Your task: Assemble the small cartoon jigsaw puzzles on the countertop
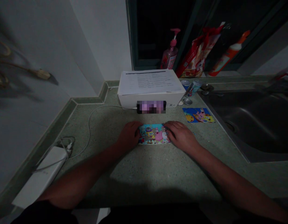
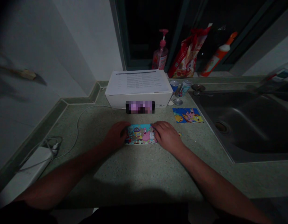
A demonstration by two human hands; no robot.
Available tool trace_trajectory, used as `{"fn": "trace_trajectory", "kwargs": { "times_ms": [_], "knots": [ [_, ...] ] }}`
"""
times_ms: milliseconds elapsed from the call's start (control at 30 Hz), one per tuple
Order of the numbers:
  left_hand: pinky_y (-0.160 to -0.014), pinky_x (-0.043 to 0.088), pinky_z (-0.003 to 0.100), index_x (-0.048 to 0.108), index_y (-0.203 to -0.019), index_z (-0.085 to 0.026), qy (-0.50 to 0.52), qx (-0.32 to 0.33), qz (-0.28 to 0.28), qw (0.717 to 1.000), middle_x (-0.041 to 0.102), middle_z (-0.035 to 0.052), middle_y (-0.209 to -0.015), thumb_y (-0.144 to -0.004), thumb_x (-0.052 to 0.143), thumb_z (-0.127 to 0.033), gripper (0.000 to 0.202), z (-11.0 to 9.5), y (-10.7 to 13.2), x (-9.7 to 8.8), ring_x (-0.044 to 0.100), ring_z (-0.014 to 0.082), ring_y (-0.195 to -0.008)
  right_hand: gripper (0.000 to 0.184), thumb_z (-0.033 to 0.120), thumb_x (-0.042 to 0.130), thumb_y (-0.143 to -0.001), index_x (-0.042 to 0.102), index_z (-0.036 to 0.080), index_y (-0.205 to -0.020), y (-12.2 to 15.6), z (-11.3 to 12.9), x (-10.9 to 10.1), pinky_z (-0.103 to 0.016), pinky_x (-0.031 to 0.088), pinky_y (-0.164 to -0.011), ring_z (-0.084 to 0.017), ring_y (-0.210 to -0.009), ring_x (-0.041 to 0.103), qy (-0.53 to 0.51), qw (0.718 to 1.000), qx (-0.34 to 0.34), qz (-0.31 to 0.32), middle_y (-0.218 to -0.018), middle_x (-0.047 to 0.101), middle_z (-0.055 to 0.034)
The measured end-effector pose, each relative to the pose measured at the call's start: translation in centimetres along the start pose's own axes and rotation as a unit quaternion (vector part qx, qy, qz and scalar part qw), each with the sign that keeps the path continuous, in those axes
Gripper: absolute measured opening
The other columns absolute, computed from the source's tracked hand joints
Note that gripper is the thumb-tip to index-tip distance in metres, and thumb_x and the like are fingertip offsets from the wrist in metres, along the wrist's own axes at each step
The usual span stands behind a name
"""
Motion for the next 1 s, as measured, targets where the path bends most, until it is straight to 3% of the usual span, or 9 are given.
{"fn": "trace_trajectory", "kwargs": {
  "times_ms": [433, 700, 1000],
  "knots": [
    [-0.115, 0.056, 0.053, 0.068, -0.130, -0.016, 0.027, -0.021, 0.021, 0.999, 0.075, 0.0133, -0.132, -0.096, 0.047, -0.011, 0.041, -0.7, 0.0, -0.7, 0.069, 0.0298, -0.125, 0.037, 0.019, 0.049, -0.103, 0.076, 0.022, -0.129, 0.1, -0.2, 0.1, -0.057, 0.059, -0.107, -0.032, -0.117, 0.074, -0.017, 1.000, -0.013, -0.006, -0.124, 0.079, -0.0134],
    [-0.110, 0.059, 0.060, 0.067, -0.130, -0.029, 0.023, -0.031, 0.011, 0.999, 0.076, 0.0057, -0.130, -0.098, 0.044, -0.012, 0.042, -1.5, 0.0, -1.9, 0.070, 0.0306, -0.124, 0.040, 0.018, 0.049, -0.103, 0.075, 0.019, -0.133, 0.2, -0.1, 0.4, -0.060, 0.059, -0.109, -0.034, -0.123, 0.073, -0.017, 1.000, -0.010, -0.008, -0.130, 0.078, -0.0159],
    [-0.109, 0.060, 0.055, 0.067, -0.125, -0.027, 0.016, -0.025, 0.003, 1.000, 0.077, 0.0056, -0.126, -0.100, 0.042, -0.010, 0.039, -1.6, 0.2, -1.9, 0.071, 0.0273, -0.121, 0.038, 0.018, 0.048, -0.105, 0.076, 0.015, -0.131, 0.1, 0.0, 0.3, -0.057, 0.059, -0.110, -0.033, -0.122, 0.074, -0.025, 1.000, -0.017, 0.004, -0.129, 0.079, -0.0172]
  ]
}}
Point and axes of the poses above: each hand's wrist, its own y-axis away from the middle knuckle, its own x-axis out of the palm, z = x × y, the point moved 3 cm from there along -y, towards the middle knuckle
